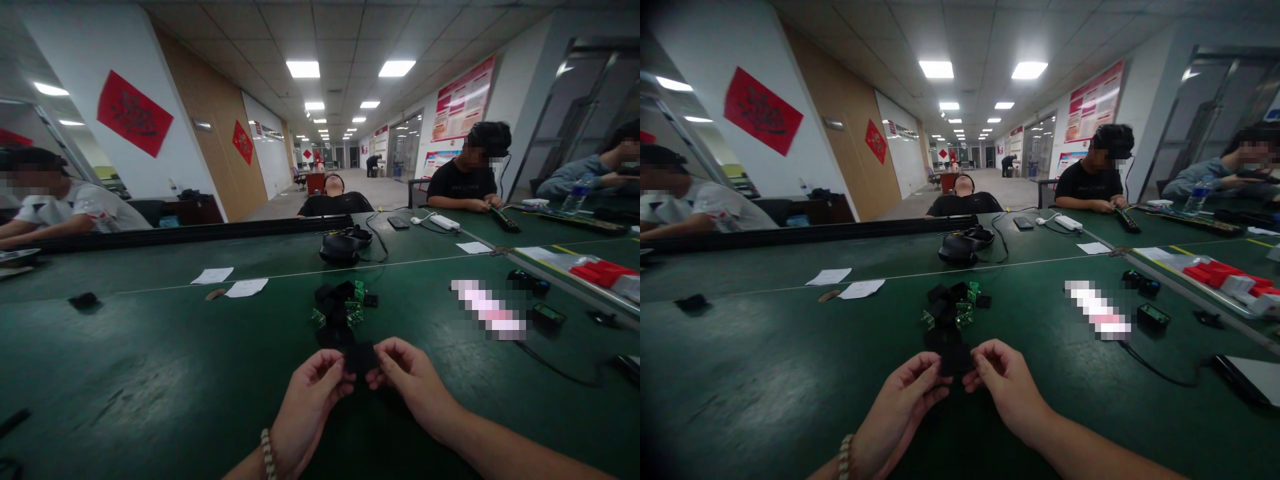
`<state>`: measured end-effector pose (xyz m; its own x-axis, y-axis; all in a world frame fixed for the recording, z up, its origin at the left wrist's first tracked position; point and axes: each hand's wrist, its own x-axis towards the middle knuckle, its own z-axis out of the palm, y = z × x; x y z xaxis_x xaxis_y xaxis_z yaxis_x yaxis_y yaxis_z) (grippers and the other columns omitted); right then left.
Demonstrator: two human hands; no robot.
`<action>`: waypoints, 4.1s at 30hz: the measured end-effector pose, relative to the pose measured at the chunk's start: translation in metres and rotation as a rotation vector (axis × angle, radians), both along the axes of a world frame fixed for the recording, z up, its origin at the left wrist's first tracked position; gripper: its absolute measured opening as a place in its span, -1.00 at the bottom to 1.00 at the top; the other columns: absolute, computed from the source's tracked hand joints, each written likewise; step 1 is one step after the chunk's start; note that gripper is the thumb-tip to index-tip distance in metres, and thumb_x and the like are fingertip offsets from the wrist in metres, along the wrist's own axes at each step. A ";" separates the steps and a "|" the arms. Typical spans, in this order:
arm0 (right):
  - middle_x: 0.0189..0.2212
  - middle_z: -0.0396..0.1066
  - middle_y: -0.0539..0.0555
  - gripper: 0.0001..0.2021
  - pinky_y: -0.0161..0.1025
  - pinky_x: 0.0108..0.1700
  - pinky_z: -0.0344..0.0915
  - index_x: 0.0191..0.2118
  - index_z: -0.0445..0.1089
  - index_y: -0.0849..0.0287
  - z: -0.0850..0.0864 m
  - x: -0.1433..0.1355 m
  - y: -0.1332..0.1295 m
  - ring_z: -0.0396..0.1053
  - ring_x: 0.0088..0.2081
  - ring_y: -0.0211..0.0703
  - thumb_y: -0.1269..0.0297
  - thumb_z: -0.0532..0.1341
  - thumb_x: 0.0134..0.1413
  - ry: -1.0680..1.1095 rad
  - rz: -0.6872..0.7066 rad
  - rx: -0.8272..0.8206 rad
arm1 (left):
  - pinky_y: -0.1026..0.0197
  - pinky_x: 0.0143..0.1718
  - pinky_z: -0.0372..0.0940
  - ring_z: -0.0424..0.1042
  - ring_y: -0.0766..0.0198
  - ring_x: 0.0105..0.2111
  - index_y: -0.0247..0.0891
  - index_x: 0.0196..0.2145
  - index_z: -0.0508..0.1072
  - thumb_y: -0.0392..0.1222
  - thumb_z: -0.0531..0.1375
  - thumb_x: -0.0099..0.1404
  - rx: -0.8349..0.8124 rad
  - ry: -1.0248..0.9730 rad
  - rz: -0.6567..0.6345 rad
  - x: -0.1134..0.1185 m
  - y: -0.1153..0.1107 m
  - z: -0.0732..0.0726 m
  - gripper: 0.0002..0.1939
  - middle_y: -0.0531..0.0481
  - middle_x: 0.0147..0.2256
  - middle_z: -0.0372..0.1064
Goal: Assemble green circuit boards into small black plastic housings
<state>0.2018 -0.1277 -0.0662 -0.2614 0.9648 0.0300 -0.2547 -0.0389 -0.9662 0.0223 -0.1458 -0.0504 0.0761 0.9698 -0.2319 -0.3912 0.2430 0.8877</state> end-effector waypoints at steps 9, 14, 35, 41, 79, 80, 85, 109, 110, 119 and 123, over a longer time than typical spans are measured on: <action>-0.44 0.50 0.07 -0.60 -0.19 -0.29 0.41 -0.32 0.44 0.22 -0.002 -0.001 0.000 0.47 -0.43 -0.17 -0.04 0.42 -0.08 0.027 -0.002 -0.030 | 0.24 -0.25 0.36 0.43 0.23 -0.28 -0.30 -0.35 0.55 -0.14 0.39 0.13 -0.008 0.002 -0.014 -0.001 0.001 -0.003 -0.81 -0.10 -0.28 0.46; -0.50 0.47 0.02 -0.58 -0.22 -0.31 0.38 -0.34 0.43 0.21 0.000 -0.002 0.001 0.45 -0.45 -0.19 -0.07 0.42 -0.11 -0.009 -0.006 -0.038 | 0.21 -0.25 0.38 0.45 0.22 -0.29 -0.30 -0.28 0.56 -0.14 0.40 0.12 -0.009 -0.008 -0.003 -0.001 0.002 -0.004 -0.76 -0.13 -0.25 0.48; -0.56 0.49 -0.02 -0.83 -0.31 -0.38 0.37 -0.44 0.44 0.23 0.001 -0.003 0.001 0.45 -0.52 -0.25 0.30 0.41 -0.18 -0.005 -0.073 -0.076 | 0.15 -0.23 0.38 0.46 0.17 -0.24 -0.31 -0.21 0.50 -0.15 0.37 0.16 0.009 -0.001 -0.030 -0.002 0.001 -0.005 -0.73 -0.13 -0.19 0.45; -0.56 0.50 -0.01 -0.87 -0.31 -0.38 0.38 -0.46 0.45 0.24 0.006 -0.003 0.000 0.46 -0.51 -0.23 0.32 0.37 -0.16 -0.046 -0.081 -0.073 | 0.17 -0.23 0.37 0.45 0.18 -0.23 -0.31 -0.22 0.49 -0.19 0.34 0.20 0.033 -0.008 -0.051 -0.002 0.001 -0.008 -0.79 -0.13 -0.20 0.46; -0.56 0.49 0.00 -0.77 -0.31 -0.38 0.37 -0.44 0.46 0.25 0.005 -0.003 0.001 0.44 -0.52 -0.24 0.21 0.43 -0.19 -0.017 -0.057 -0.122 | 0.16 -0.23 0.36 0.46 0.17 -0.25 -0.29 -0.22 0.45 -0.20 0.34 0.17 -0.001 -0.007 -0.045 -0.001 -0.001 -0.002 -0.76 -0.11 -0.22 0.42; -0.56 0.49 0.00 -0.76 -0.30 -0.37 0.37 -0.44 0.46 0.25 0.005 -0.003 0.001 0.44 -0.51 -0.24 0.20 0.43 -0.20 -0.019 -0.054 -0.121 | 0.17 -0.23 0.36 0.46 0.17 -0.25 -0.29 -0.21 0.45 -0.19 0.34 0.17 -0.004 -0.009 -0.041 -0.001 0.000 -0.003 -0.76 -0.11 -0.22 0.42; -0.55 0.48 0.00 -0.76 -0.29 -0.36 0.38 -0.46 0.45 0.24 0.002 -0.004 0.002 0.44 -0.51 -0.23 0.19 0.43 -0.18 -0.020 -0.045 -0.089 | 0.17 -0.24 0.36 0.46 0.18 -0.26 -0.29 -0.19 0.45 -0.18 0.35 0.17 -0.008 -0.022 -0.029 -0.001 0.001 -0.005 -0.73 -0.11 -0.21 0.44; -0.51 0.45 -0.01 -0.76 -0.24 -0.33 0.38 -0.43 0.41 0.20 0.006 -0.001 0.001 0.46 -0.47 -0.19 0.15 0.39 -0.12 -0.055 -0.020 -0.058 | 0.14 -0.23 0.35 0.47 0.16 -0.25 -0.28 -0.21 0.45 -0.16 0.37 0.14 -0.005 -0.014 -0.046 -0.001 -0.001 0.000 -0.71 -0.09 -0.24 0.42; -0.51 0.46 0.00 -0.76 -0.24 -0.32 0.38 -0.43 0.41 0.21 0.005 -0.001 0.001 0.46 -0.47 -0.19 0.15 0.39 -0.12 -0.055 -0.019 -0.061 | 0.14 -0.22 0.35 0.47 0.16 -0.24 -0.28 -0.21 0.45 -0.17 0.37 0.14 -0.006 -0.015 -0.049 -0.001 -0.001 -0.001 -0.72 -0.09 -0.23 0.42; -0.53 0.43 -0.01 -0.74 -0.24 -0.33 0.37 -0.43 0.40 0.21 0.008 -0.003 0.000 0.44 -0.47 -0.19 0.13 0.40 -0.13 -0.021 -0.005 -0.106 | 0.14 -0.21 0.35 0.46 0.16 -0.24 -0.28 -0.21 0.44 -0.18 0.36 0.15 0.003 -0.007 -0.062 -0.002 -0.001 0.000 -0.73 -0.10 -0.21 0.43; -0.53 0.44 0.00 -0.74 -0.25 -0.34 0.37 -0.43 0.42 0.22 0.008 -0.003 0.000 0.44 -0.47 -0.21 0.14 0.40 -0.12 -0.019 -0.005 -0.109 | 0.15 -0.22 0.34 0.45 0.19 -0.25 -0.27 -0.21 0.43 -0.19 0.35 0.16 0.007 -0.011 -0.063 -0.001 -0.001 0.000 -0.74 -0.09 -0.22 0.43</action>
<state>0.1990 -0.1278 -0.0586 -0.2561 0.9633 -0.0805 -0.2365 -0.1432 -0.9610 0.0208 -0.1473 -0.0505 0.1401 0.9644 -0.2241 -0.3852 0.2616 0.8850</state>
